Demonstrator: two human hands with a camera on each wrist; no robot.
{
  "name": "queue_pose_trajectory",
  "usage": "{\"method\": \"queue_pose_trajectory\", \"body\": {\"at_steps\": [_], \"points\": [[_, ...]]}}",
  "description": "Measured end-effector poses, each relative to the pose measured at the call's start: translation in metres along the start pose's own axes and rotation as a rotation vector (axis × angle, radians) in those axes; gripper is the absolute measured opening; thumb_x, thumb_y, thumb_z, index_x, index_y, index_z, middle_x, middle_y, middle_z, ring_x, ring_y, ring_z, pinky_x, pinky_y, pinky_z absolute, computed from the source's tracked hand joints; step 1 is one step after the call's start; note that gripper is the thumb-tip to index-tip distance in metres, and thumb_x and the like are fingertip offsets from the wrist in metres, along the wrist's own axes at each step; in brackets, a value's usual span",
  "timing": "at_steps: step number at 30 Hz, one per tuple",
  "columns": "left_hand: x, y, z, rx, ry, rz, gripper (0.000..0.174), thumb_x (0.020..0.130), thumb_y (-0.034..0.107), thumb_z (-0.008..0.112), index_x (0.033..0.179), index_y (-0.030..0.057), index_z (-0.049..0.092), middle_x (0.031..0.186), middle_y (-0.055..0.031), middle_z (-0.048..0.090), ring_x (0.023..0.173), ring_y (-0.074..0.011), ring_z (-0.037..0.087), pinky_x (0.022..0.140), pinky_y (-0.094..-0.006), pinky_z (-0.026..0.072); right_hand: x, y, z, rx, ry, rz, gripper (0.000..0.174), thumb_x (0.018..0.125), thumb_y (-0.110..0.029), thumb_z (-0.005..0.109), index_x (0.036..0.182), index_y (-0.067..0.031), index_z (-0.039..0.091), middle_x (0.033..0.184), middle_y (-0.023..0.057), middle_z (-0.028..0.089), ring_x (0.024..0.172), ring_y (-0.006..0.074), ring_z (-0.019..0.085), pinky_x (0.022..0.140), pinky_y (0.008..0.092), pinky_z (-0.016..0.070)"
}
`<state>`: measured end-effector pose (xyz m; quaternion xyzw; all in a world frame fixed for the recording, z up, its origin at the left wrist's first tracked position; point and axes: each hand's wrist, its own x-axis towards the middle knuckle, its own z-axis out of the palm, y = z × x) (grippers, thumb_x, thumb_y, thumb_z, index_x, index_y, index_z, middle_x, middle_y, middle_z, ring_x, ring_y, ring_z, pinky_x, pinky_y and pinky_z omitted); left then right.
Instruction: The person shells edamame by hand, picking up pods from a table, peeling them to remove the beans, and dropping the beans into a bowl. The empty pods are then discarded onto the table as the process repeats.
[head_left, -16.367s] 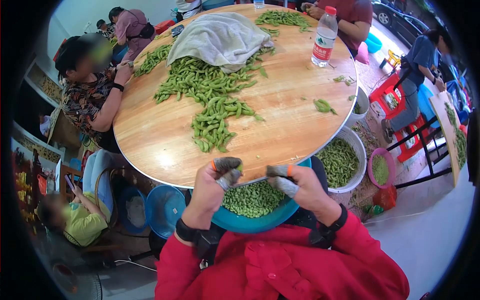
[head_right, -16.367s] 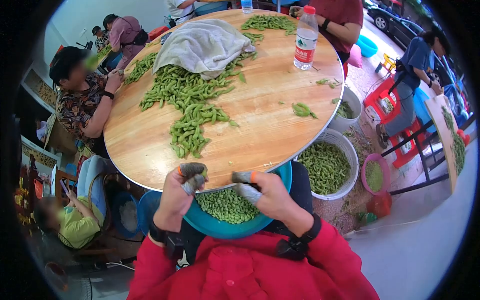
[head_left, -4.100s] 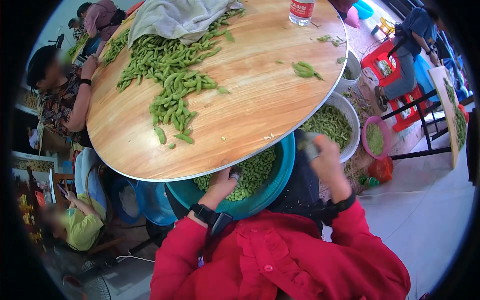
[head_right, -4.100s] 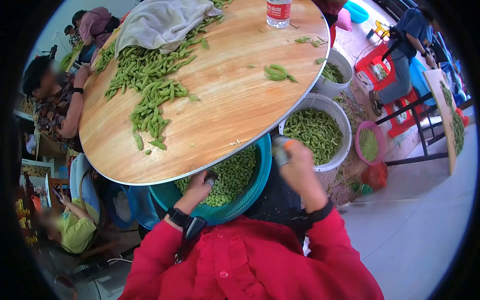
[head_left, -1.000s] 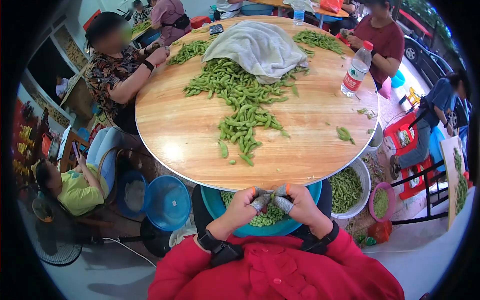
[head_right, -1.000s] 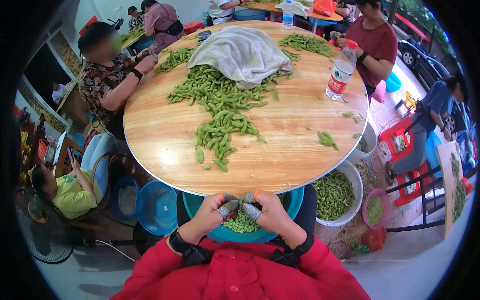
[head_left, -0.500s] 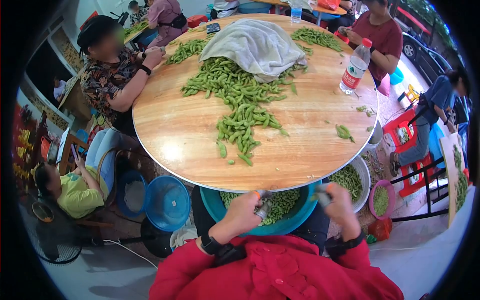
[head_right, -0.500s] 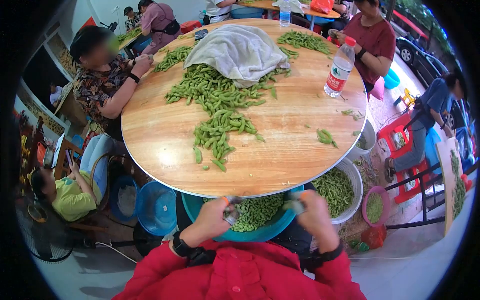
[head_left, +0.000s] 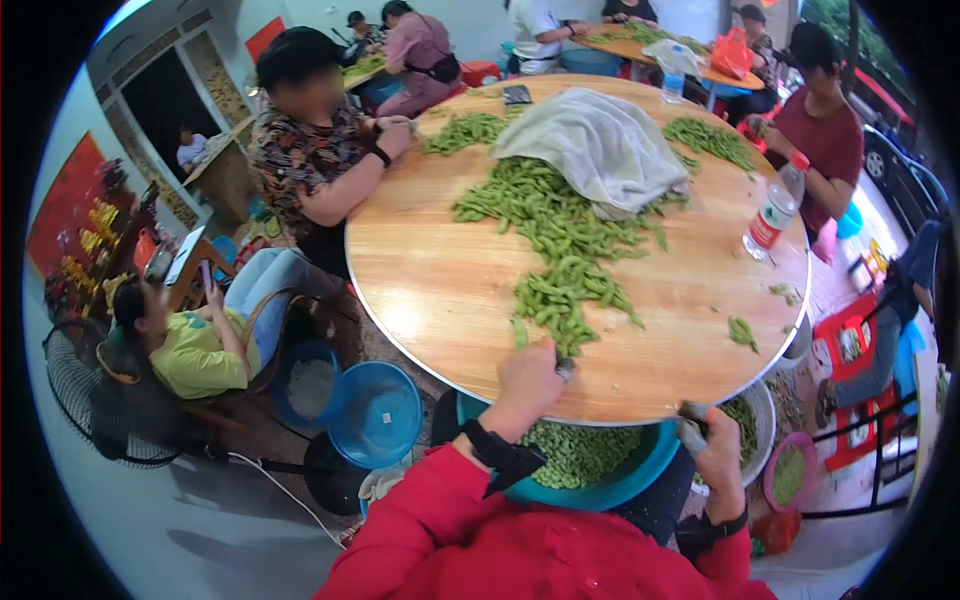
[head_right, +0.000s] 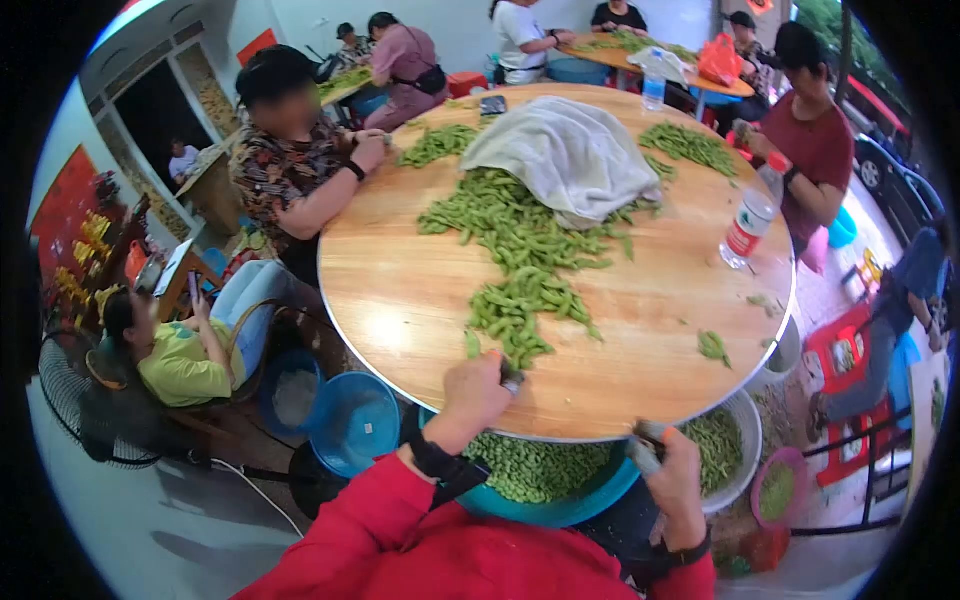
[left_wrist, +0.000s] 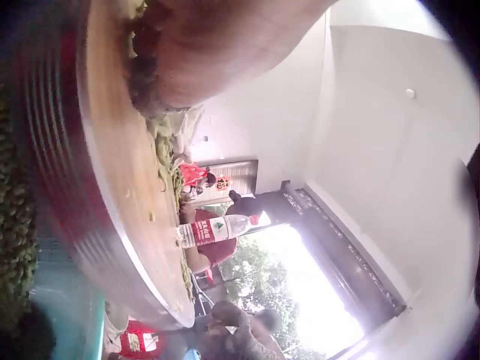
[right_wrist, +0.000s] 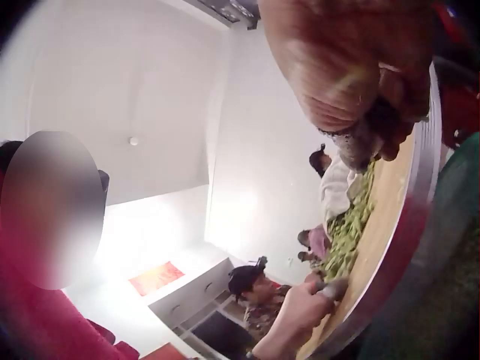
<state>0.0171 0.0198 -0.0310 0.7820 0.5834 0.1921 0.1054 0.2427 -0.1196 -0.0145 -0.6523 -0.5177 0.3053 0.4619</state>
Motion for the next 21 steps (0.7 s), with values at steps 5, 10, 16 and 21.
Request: {"method": "queue_pose_trajectory", "body": {"at_steps": [5,10,16,21], "points": [[-0.011,-0.015,-0.004,-0.223,0.031,0.008,0.023,0.071,0.024,0.064,0.079,0.0037,0.057,0.06,-0.0112,0.057,0.054,-0.0238,0.057,0.05,-0.0355,0.0431,0.011,-0.018,0.022,0.106,-0.15,-0.081,0.018,0.076,-0.008,0.058,0.092,-0.0009,0.06,0.077,0.003,0.061,0.07,0.0094,0.053,0.064,0.0236,0.0433],[-0.02,-0.016,-0.007,-0.871,-0.175,-0.113,0.008,0.078,0.006,0.061,0.082,0.0013,0.055,0.07,-0.0034,0.059,0.063,-0.0098,0.057,0.055,-0.0218,0.0446,0.026,-0.022,0.054,0.409,-0.284,0.101,0.027,0.08,-0.01,0.056,0.105,0.0009,0.054,0.086,0.0018,0.059,0.074,0.0081,0.052,0.066,0.0215,0.0425],[-0.039,0.007,-0.012,-1.262,-0.365,-0.238,0.013,0.077,0.002,0.06,0.088,0.0007,0.055,0.075,-0.0033,0.059,0.068,-0.009,0.056,0.061,-0.021,0.0451,0.04,-0.037,0.075,0.655,-0.406,0.233,0.027,0.083,-0.008,0.054,0.108,0.0019,0.052,0.088,0.0019,0.058,0.076,0.0071,0.052,0.068,0.0212,0.0428],[-0.049,0.01,-0.014,-1.282,-0.434,-0.286,0.018,0.075,-0.003,0.061,0.093,-0.0018,0.056,0.081,-0.0052,0.06,0.073,-0.0089,0.056,0.066,-0.0211,0.0461,0.029,-0.044,0.073,0.633,-0.387,0.209,0.02,0.084,-0.006,0.052,0.102,0.0024,0.054,0.087,0.0014,0.059,0.077,0.0075,0.053,0.07,0.0225,0.0435]]}}
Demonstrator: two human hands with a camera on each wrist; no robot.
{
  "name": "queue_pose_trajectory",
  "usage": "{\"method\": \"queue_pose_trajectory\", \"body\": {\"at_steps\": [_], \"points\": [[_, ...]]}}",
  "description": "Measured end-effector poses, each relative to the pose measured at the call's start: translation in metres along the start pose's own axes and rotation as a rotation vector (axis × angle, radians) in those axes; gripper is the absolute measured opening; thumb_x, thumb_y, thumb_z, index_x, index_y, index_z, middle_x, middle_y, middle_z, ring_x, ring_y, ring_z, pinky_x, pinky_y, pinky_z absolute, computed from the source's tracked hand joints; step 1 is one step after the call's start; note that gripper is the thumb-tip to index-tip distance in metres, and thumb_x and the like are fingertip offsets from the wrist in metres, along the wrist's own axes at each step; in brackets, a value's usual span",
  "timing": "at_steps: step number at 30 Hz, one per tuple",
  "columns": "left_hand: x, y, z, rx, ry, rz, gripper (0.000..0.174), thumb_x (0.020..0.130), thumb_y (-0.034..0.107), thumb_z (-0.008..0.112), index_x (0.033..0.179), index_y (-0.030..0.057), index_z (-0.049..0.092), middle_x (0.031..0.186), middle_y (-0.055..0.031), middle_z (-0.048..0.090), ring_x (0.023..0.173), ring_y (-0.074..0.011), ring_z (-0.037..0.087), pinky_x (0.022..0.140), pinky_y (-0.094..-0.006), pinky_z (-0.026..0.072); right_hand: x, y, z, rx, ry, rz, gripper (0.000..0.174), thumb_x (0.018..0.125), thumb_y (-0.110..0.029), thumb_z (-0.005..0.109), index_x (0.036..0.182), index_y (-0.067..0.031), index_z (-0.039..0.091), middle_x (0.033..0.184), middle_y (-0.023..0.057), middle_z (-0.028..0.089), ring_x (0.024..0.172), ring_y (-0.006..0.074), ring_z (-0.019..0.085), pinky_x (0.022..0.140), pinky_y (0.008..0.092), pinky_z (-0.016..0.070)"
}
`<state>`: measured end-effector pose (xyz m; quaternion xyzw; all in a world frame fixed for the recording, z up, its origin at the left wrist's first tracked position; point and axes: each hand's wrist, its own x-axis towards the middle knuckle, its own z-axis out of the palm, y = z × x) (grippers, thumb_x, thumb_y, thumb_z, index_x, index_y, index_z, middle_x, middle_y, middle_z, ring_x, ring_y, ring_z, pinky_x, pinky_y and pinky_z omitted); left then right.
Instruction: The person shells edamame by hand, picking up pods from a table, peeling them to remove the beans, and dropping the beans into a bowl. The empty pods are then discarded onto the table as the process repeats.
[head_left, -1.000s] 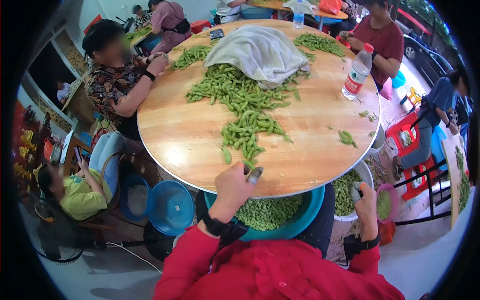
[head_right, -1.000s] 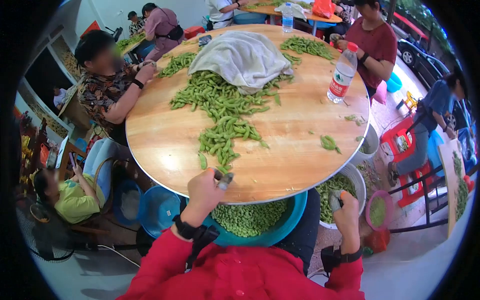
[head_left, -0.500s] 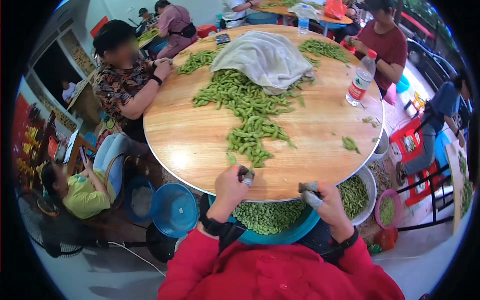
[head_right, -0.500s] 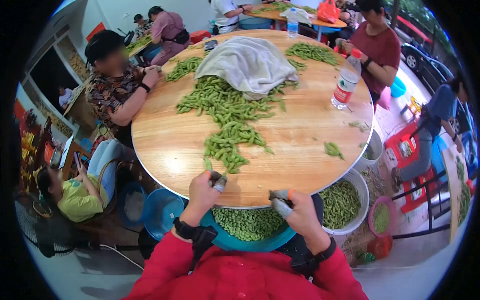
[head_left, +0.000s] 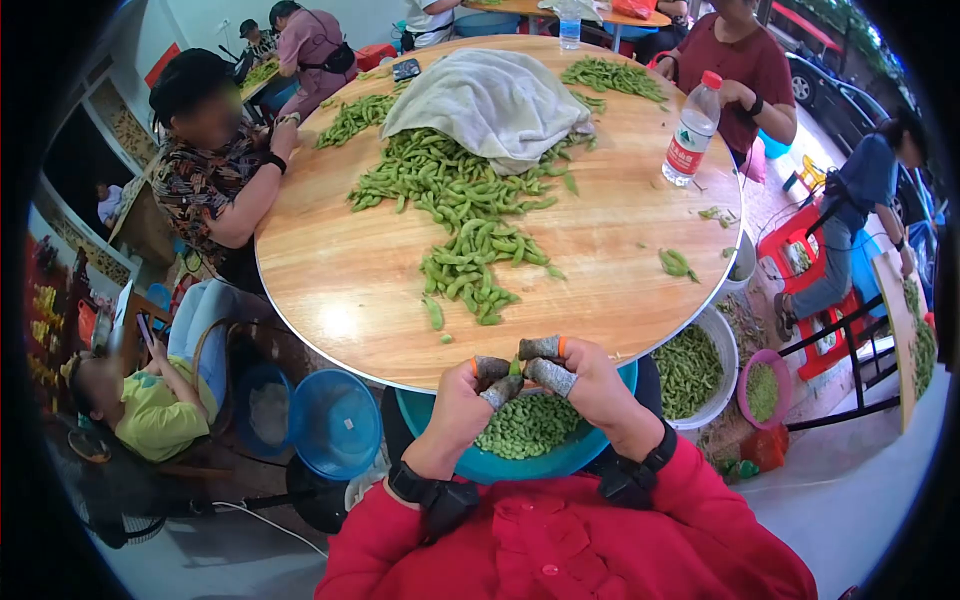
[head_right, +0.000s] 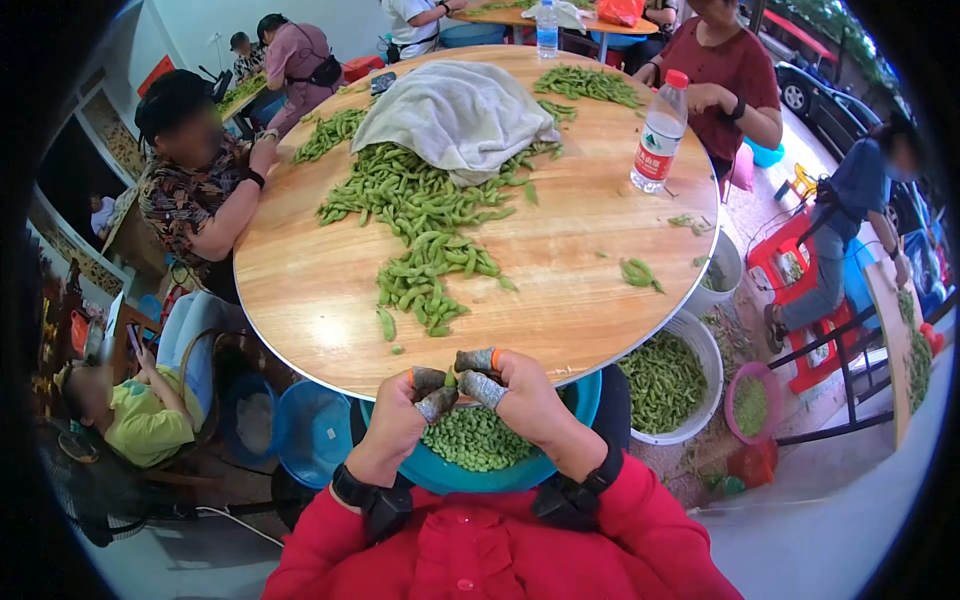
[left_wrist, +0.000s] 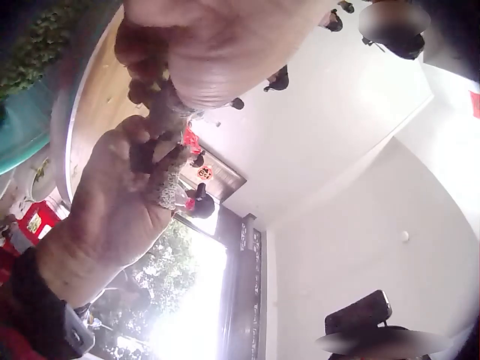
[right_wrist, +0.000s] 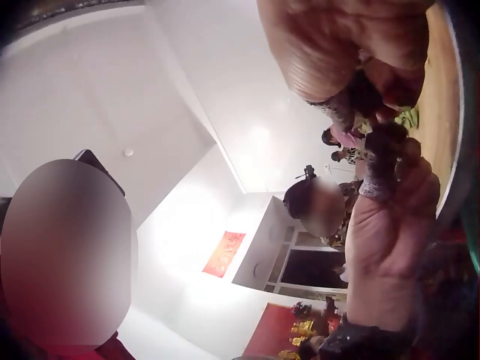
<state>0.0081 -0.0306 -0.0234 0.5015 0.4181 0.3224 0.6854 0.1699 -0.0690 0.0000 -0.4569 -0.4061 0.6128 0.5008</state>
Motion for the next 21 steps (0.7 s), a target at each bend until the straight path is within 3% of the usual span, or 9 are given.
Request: {"method": "queue_pose_trajectory", "body": {"at_steps": [3,9,21], "points": [[-0.003,0.002,0.006,-0.032,0.004,0.069,0.013,0.074,-0.005,0.06,0.086,-0.0001,0.058,0.078,-0.0015,0.059,0.069,-0.0071,0.054,0.063,-0.0205,0.0452,-0.009,-0.005,-0.003,-0.102,-0.012,0.009,0.017,0.083,-0.007,0.053,0.097,0.0019,0.057,0.084,0.0009,0.059,0.076,0.0069,0.052,0.069,0.0225,0.0431],[-0.007,0.003,0.004,0.253,-0.047,0.116,0.015,0.073,-0.003,0.063,0.086,-0.0014,0.057,0.078,-0.0018,0.059,0.07,-0.0071,0.054,0.064,-0.0208,0.045,-0.013,0.004,-0.006,-0.151,0.002,-0.033,0.014,0.082,-0.008,0.055,0.092,0.001,0.058,0.082,0.0002,0.06,0.074,0.0056,0.049,0.066,0.0224,0.042],[-0.011,0.004,0.008,0.265,-0.087,0.154,0.014,0.073,-0.002,0.063,0.086,-0.0006,0.056,0.077,-0.0002,0.059,0.07,-0.0049,0.053,0.062,-0.02,0.0439,-0.011,0.019,-0.007,-0.304,0.077,-0.094,0.007,0.08,-0.005,0.054,0.083,0.0,0.057,0.073,-0.0016,0.056,0.067,0.0054,0.045,0.059,0.0222,0.0395]]}}
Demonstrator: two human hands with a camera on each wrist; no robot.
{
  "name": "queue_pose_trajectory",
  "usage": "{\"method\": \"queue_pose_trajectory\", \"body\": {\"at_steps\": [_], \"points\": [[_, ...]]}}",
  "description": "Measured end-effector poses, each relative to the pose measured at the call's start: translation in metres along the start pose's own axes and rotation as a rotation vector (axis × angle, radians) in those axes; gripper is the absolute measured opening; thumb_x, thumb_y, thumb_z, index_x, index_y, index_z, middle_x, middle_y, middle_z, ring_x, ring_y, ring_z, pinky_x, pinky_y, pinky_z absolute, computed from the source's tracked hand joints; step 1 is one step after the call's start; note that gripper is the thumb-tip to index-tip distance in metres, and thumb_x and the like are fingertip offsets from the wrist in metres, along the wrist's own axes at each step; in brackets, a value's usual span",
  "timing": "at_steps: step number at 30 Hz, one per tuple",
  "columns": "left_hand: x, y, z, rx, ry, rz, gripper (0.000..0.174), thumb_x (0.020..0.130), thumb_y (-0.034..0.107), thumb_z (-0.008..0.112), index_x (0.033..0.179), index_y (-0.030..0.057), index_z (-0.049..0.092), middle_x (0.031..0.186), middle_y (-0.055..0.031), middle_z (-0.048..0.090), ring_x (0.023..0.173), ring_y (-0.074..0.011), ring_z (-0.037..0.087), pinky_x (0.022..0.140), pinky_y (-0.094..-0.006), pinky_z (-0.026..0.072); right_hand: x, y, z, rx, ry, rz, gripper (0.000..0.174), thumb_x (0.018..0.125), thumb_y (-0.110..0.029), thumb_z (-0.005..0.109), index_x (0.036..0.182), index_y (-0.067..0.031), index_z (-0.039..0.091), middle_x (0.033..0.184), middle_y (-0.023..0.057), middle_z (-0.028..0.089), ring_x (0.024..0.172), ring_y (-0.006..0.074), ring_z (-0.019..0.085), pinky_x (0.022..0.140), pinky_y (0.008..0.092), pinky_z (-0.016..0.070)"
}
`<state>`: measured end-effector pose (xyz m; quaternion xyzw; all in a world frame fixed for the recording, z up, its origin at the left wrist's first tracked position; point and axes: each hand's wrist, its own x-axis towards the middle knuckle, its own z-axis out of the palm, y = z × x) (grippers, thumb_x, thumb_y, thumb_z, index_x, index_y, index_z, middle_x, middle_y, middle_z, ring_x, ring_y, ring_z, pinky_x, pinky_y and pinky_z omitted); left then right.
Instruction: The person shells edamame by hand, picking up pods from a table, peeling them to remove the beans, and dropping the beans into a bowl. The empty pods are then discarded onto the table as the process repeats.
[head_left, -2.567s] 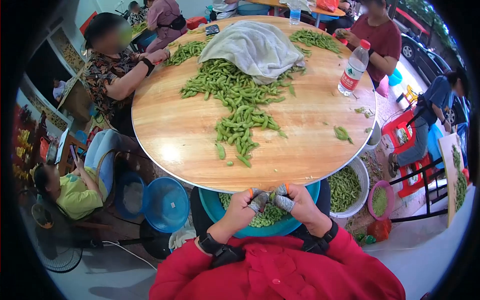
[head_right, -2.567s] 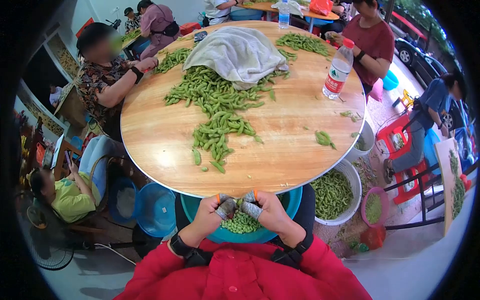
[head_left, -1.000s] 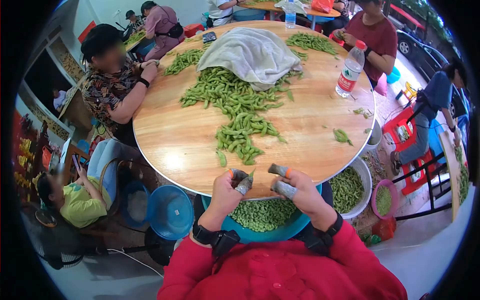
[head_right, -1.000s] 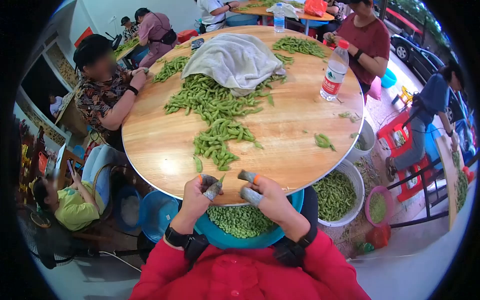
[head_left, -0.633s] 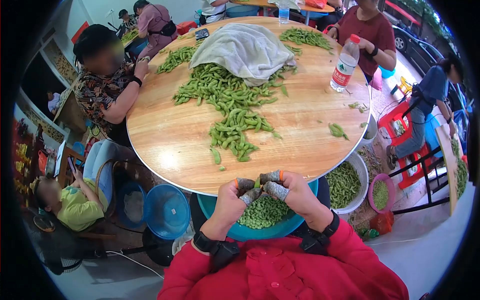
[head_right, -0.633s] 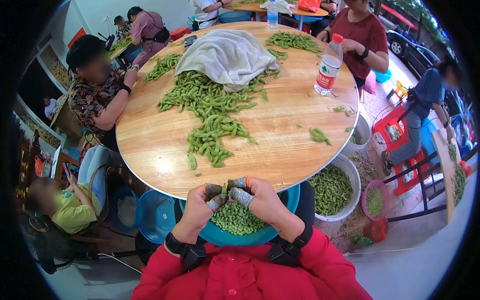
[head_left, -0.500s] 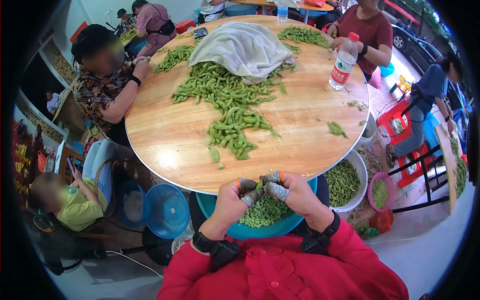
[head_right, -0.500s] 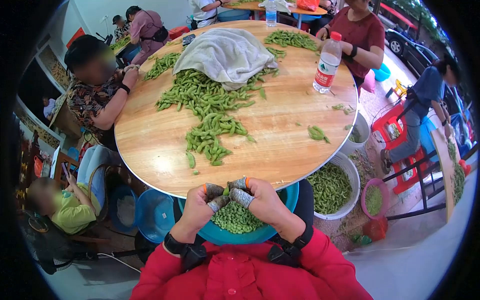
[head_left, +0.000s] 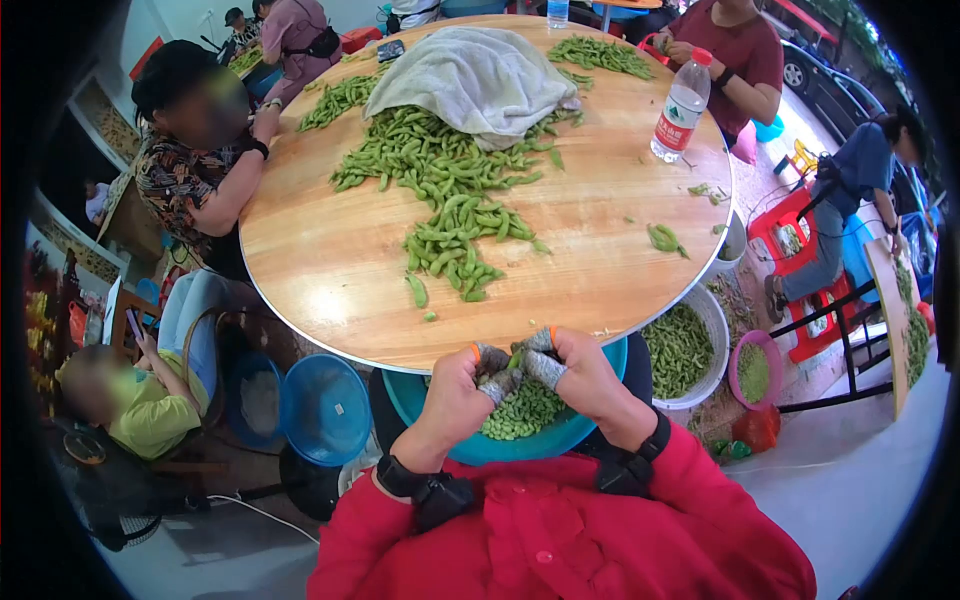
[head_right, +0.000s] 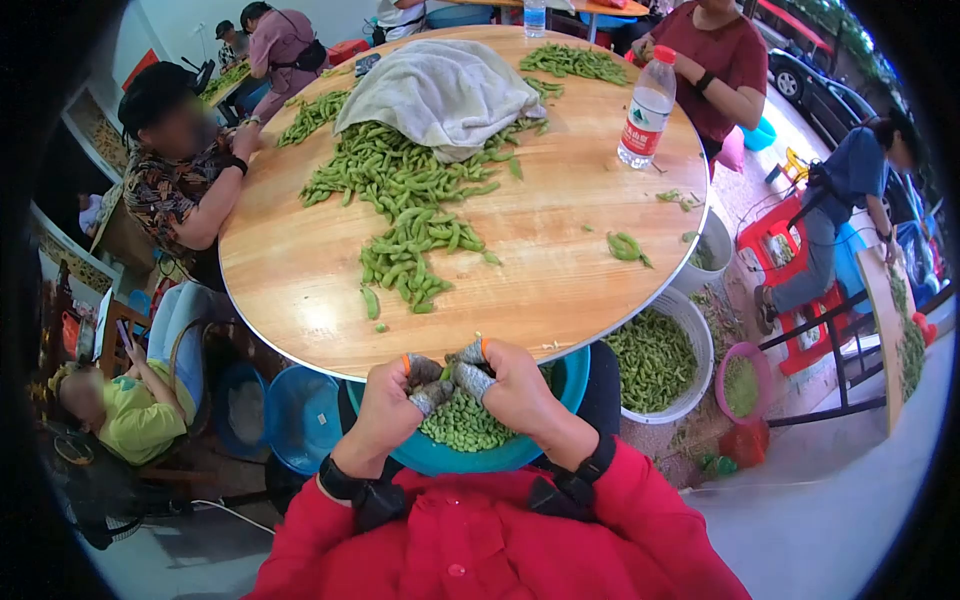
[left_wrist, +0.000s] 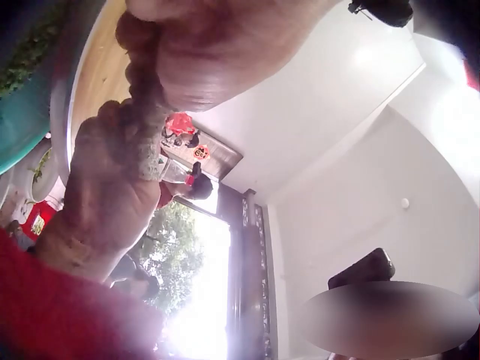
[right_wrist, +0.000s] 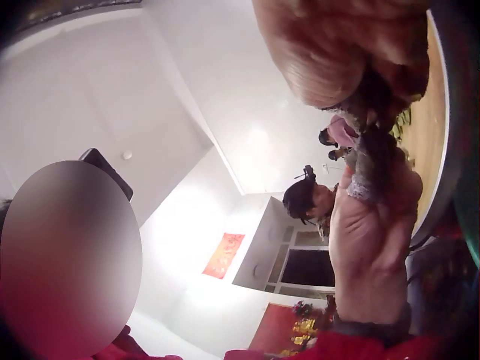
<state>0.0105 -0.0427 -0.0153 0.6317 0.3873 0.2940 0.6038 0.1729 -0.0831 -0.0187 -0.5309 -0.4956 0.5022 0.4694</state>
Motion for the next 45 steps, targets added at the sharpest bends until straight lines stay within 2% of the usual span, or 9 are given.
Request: {"method": "queue_pose_trajectory", "body": {"at_steps": [3,9,18,21,24,31,37,38,45], "points": [[0.001,0.004,0.002,0.138,0.038,0.069,0.015,0.073,0.003,0.064,0.085,-0.0005,0.057,0.074,-0.0049,0.06,0.066,-0.01,0.056,0.058,-0.0229,0.0449,0.001,-0.008,0.001,0.032,0.041,-0.004,0.006,0.08,-0.005,0.054,0.083,0.0003,0.056,0.072,-0.0016,0.056,0.067,0.0055,0.045,0.059,0.0222,0.0396],[-0.005,0.008,0.004,0.99,0.133,0.472,0.02,0.075,0.016,0.063,0.083,-0.0008,0.056,0.07,-0.0164,0.058,0.061,-0.0263,0.059,0.052,-0.0323,0.0443,-0.004,-0.01,0.0,0.146,-0.003,-0.027,0.009,0.083,-0.008,0.053,0.086,0.0,0.057,0.075,-0.0021,0.056,0.069,0.0044,0.046,0.061,0.0216,0.0403],[-0.007,-0.031,0.0,-0.167,-0.148,0.184,0.015,0.083,0.017,0.054,0.081,0.0021,0.053,0.063,0.0002,0.049,0.057,-0.0116,0.045,0.051,-0.026,0.0376,-0.008,0.01,0.002,0.531,-0.194,-0.045,0.012,0.084,-0.013,0.054,0.088,-0.002,0.058,0.08,-0.0032,0.056,0.073,0.004,0.048,0.065,0.0203,0.0402],[-0.007,-0.04,0.003,-0.944,-0.348,-0.037,0.014,0.085,0.017,0.052,0.082,0.0035,0.054,0.066,0.0025,0.05,0.059,-0.0098,0.046,0.054,-0.0234,0.0374,-0.007,0.019,0.003,0.584,-0.203,-0.089,0.012,0.083,-0.014,0.055,0.088,-0.0022,0.058,0.081,-0.0033,0.056,0.074,0.0043,0.049,0.066,0.0207,0.0405],[-0.007,-0.036,0.003,-0.982,-0.336,-0.161,0.013,0.085,0.016,0.053,0.08,0.0045,0.054,0.066,0.0018,0.05,0.061,-0.0095,0.047,0.055,-0.024,0.0381,-0.006,0.019,0.003,0.571,-0.201,-0.072,0.012,0.083,-0.014,0.056,0.088,-0.0024,0.057,0.081,-0.0033,0.056,0.073,0.0041,0.048,0.066,0.0206,0.0404],[-0.008,-0.015,0.003,0.627,-0.006,0.344,0.016,0.083,0.018,0.058,0.084,0.0023,0.055,0.067,0.0017,0.054,0.061,-0.0066,0.049,0.054,-0.0223,0.0401,-0.01,0.008,-0.006,0.364,-0.152,0.077,0.013,0.083,-0.015,0.056,0.087,-0.0023,0.056,0.08,-0.0029,0.056,0.075,0.0045,0.048,0.067,0.0203,0.04],[-0.009,-0.019,0.008,-0.572,-0.187,-0.085,0.026,0.085,0.029,0.053,0.083,0.0029,0.054,0.058,0.0018,0.046,0.046,-0.008,0.036,0.043,-0.0211,0.0277,-0.009,0.008,-0.006,0.486,-0.256,-0.133,0.016,0.082,-0.017,0.058,0.088,-0.0023,0.055,0.083,-0.0023,0.056,0.078,0.0063,0.049,0.071,0.0222,0.0403],[-0.008,-0.019,0.008,-0.657,-0.2,-0.12,0.031,0.087,0.034,0.047,0.08,0.0041,0.053,0.054,0.0022,0.041,0.044,-0.0068,0.029,0.042,-0.0214,0.0215,-0.007,0.01,-0.006,0.516,-0.276,-0.149,0.016,0.082,-0.017,0.058,0.089,-0.0023,0.055,0.084,-0.0021,0.056,0.078,0.0066,0.049,0.071,0.0226,0.0404],[-0.007,-0.018,0.007,-0.907,-0.2,-0.28,0.029,0.088,0.03,0.045,0.086,0.0025,0.053,0.056,0.0003,0.043,0.045,-0.008,0.032,0.043,-0.021,0.025,-0.001,0.012,-0.008,0.457,-0.25,-0.081,0.016,0.082,-0.016,0.058,0.09,-0.002,0.056,0.085,-0.0015,0.057,0.078,0.0062,0.05,0.07,0.0222,0.041]]}}
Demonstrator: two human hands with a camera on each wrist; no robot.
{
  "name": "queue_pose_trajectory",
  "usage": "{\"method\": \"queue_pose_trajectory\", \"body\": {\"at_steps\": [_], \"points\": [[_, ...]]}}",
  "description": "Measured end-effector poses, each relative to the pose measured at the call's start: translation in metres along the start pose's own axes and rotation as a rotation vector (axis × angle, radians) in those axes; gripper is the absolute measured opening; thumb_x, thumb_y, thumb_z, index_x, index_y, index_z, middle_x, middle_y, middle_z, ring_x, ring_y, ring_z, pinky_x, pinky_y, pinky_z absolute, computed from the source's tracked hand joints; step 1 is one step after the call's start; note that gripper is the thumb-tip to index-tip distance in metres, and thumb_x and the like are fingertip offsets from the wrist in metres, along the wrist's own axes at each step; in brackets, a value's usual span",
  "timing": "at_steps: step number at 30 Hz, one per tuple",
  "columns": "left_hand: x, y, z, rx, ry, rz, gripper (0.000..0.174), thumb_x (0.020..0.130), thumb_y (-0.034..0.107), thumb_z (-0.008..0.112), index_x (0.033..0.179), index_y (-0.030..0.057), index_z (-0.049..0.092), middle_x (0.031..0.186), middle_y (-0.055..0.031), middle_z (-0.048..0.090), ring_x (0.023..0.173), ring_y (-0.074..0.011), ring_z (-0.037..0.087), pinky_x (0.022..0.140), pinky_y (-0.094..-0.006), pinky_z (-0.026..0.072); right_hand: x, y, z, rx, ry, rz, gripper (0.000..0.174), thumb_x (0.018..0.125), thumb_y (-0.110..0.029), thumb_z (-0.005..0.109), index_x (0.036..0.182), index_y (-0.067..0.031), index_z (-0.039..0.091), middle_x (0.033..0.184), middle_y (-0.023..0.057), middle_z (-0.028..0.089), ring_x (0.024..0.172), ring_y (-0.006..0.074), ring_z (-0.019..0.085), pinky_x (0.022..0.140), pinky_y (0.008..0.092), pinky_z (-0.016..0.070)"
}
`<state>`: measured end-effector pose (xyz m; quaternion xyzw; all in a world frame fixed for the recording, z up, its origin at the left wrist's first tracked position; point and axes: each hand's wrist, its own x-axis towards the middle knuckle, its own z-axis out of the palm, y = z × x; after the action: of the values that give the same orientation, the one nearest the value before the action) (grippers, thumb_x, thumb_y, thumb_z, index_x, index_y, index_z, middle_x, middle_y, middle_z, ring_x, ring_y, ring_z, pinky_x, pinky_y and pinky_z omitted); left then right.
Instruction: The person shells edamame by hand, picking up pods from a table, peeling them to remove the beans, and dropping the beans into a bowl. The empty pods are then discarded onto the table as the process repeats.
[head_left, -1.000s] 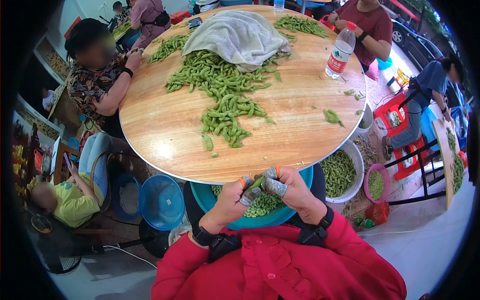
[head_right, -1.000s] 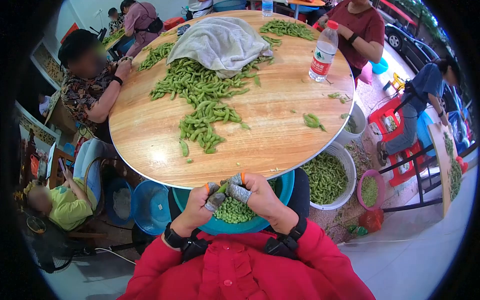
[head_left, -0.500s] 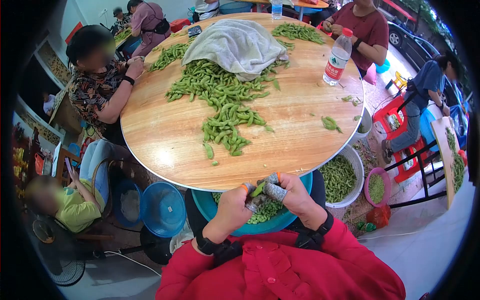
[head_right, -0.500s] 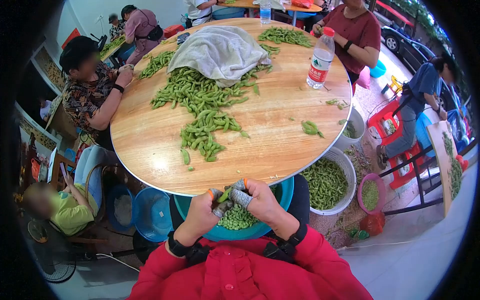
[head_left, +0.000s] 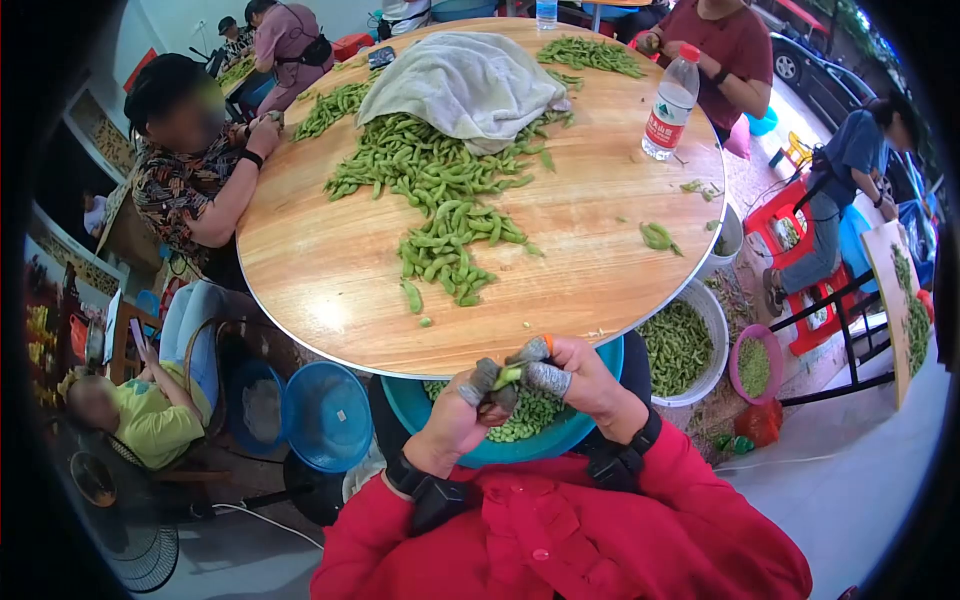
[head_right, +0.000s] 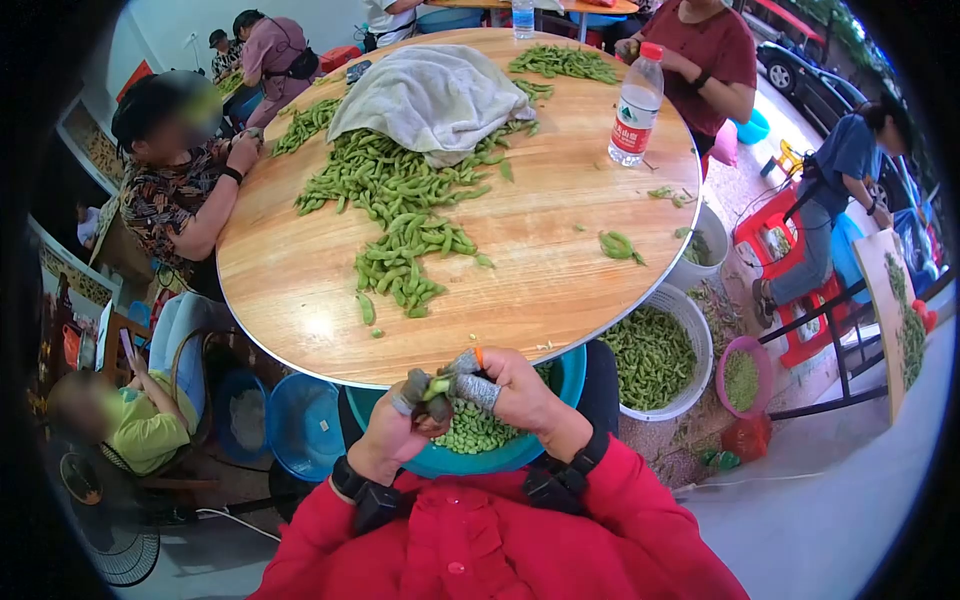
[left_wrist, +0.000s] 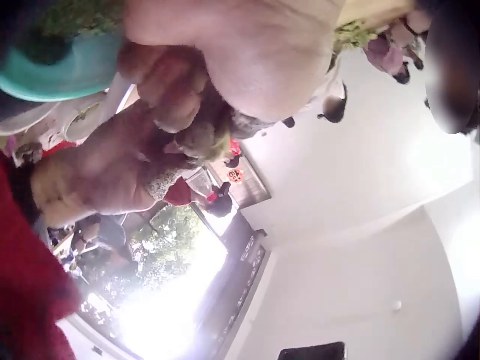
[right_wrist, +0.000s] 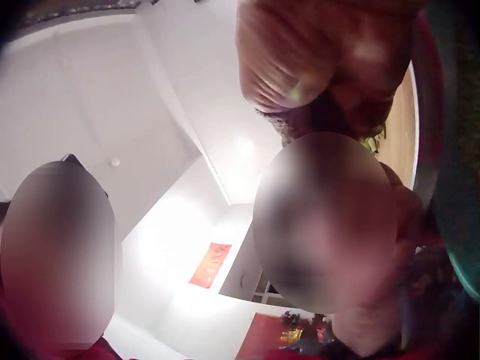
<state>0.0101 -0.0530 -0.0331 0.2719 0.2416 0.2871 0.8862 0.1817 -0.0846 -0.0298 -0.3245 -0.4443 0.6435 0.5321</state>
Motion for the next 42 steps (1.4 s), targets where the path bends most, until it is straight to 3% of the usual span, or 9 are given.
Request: {"method": "queue_pose_trajectory", "body": {"at_steps": [5,14,17,20,23,26,32,35,42], "points": [[-0.007,0.006,0.006,1.081,0.103,0.456,0.016,0.08,0.011,0.057,0.09,-0.0004,0.052,0.065,-0.003,0.053,0.055,-0.0085,0.048,0.052,-0.0208,0.0391,-0.005,-0.014,-0.002,-0.115,0.117,0.074,0.015,0.082,-0.013,0.057,0.091,-0.0014,0.056,0.082,-0.0013,0.058,0.074,0.0056,0.051,0.068,0.0215,0.0414],[-0.013,0.02,0.021,1.345,0.116,0.482,0.019,0.077,0.007,0.059,0.093,-0.0009,0.051,0.072,-0.0095,0.06,0.065,-0.0131,0.059,0.057,-0.0246,0.045,-0.009,-0.023,0.005,-0.205,0.128,0.063,0.013,0.082,-0.01,0.056,0.091,-0.0008,0.056,0.082,-0.0011,0.057,0.075,0.0055,0.05,0.068,0.0208,0.0411],[-0.007,0.015,0.014,1.384,0.154,0.561,0.02,0.077,0.009,0.059,0.094,0.0006,0.052,0.072,-0.016,0.059,0.064,-0.028,0.06,0.055,-0.034,0.045,-0.007,-0.025,0.014,-0.15,0.122,0.098,0.013,0.081,-0.009,0.056,0.091,-0.0006,0.056,0.082,-0.0011,0.057,0.074,0.0054,0.049,0.067,0.0206,0.0409],[-0.004,0.01,0.014,1.52,0.169,0.591,0.019,0.077,0.006,0.056,0.095,-0.0004,0.052,0.071,-0.0184,0.057,0.064,-0.0299,0.059,0.055,-0.0338,0.0445,-0.007,-0.02,0.011,-0.141,0.14,0.153,0.013,0.081,-0.009,0.056,0.091,-0.0004,0.056,0.081,-0.0013,0.057,0.075,0.0053,0.049,0.067,0.0203,0.0404],[0.002,-0.003,0.012,1.279,0.193,0.716,0.017,0.08,0.008,0.055,0.094,0.0,0.052,0.067,-0.013,0.057,0.059,-0.0234,0.058,0.052,-0.0309,0.0426,-0.005,-0.013,0.009,-0.115,0.166,0.155,0.012,0.081,-0.008,0.057,0.09,-0.0007,0.056,0.079,-0.0016,0.056,0.072,0.0054,0.048,0.065,0.021,0.0404],[0.006,-0.014,0.01,0.896,0.255,0.526,0.009,0.086,0.009,0.046,0.092,0.0038,0.05,0.062,-0.002,0.051,0.052,-0.0097,0.045,0.048,-0.021,0.0363,-0.001,-0.003,0.009,-0.221,0.163,0.034,0.01,0.081,-0.007,0.057,0.089,-0.0001,0.056,0.078,-0.0015,0.055,0.07,0.0051,0.046,0.062,0.0221,0.0404],[0.008,-0.012,0.009,0.174,0.32,0.162,0.011,0.09,0.014,0.04,0.095,0.0088,0.049,0.07,-0.0007,0.051,0.054,-0.0076,0.047,0.047,-0.0181,0.0359,-0.001,-0.007,0.014,-0.786,0.169,-0.316,0.018,0.068,0.002,0.06,0.085,0.0008,0.055,0.073,0.0109,0.056,0.066,0.0241,0.054,0.06,0.0305,0.0422],[0.006,-0.001,0.018,0.245,0.355,0.058,0.011,0.089,0.014,0.041,0.096,0.0095,0.05,0.074,-0.0016,0.052,0.055,-0.0097,0.049,0.048,-0.0185,0.0389,0.0,-0.011,0.011,-0.916,0.087,-0.401,0.024,0.062,0.003,0.06,0.085,-0.0001,0.056,0.073,0.0156,0.053,0.07,0.0349,0.051,0.06,0.0368,0.0419],[0.006,-0.01,-0.008,0.225,0.243,-0.016,0.015,0.082,0.005,0.043,0.095,0.0074,0.05,0.078,-0.0033,0.055,0.059,-0.0111,0.052,0.048,-0.0194,0.0407,-0.005,-0.003,0.011,-0.929,0.071,-0.318,0.02,0.063,0.002,0.058,0.083,-0.0003,0.056,0.072,0.0155,0.053,0.071,0.0349,0.051,0.061,0.0392,0.0416]]}}
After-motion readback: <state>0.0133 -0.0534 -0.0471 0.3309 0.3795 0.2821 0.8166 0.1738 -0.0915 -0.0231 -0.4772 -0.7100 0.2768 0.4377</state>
